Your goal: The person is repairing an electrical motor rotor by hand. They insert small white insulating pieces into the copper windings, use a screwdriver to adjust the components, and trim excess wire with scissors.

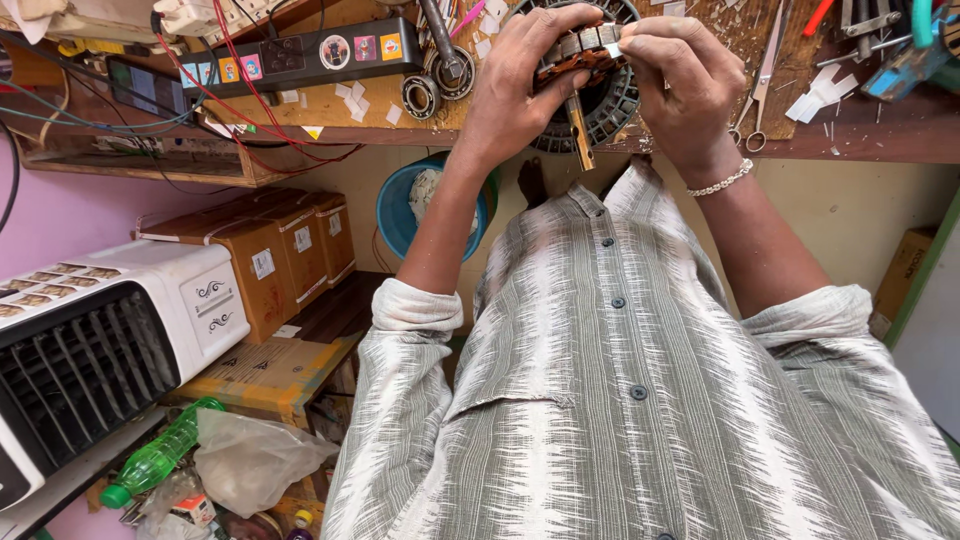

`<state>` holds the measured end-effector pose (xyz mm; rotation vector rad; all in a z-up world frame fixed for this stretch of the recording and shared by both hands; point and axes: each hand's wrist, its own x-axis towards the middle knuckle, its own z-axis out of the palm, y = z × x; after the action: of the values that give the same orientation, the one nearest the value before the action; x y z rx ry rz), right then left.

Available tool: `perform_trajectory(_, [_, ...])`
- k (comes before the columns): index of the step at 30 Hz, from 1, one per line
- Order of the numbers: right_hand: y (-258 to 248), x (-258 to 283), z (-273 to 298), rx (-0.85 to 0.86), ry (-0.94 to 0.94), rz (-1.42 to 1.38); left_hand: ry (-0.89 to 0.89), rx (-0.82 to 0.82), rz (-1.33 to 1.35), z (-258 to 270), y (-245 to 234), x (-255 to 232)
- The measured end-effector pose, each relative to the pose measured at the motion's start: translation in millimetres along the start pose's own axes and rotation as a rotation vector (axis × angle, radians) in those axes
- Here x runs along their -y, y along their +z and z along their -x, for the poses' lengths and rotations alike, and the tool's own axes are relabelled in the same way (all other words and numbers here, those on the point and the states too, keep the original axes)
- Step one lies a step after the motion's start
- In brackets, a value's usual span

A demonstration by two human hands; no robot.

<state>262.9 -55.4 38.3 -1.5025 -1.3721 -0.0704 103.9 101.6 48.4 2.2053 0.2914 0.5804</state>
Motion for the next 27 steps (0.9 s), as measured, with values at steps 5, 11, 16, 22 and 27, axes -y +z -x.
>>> perform_trajectory(5, [0.5,0.3,-9.7,0.026,-0.1,0.047,-0.003,-0.011,0.014,-0.9,1.4,-2.1])
perform_trajectory(11, [-2.4,13.0,-15.6,0.073,-0.099,0.052,-0.058,-0.054,-0.031,-2.7,3.3,-9.4])
perform_trajectory(16, [-10.8,14.3,-27.4,0.151,0.004,-0.058,-0.101,-0.055,-0.038,-1.0,4.7,-11.6])
perform_trajectory(22, [-17.9,29.4,-37.8,0.239,0.148,-0.05,-0.054,-0.094,-0.076,0.8,7.2,-7.5])
perform_trajectory(27, [-15.3,37.6,-44.2,0.224,0.103,0.008,-0.081,-0.002,-0.038,5.7,-0.2,1.7])
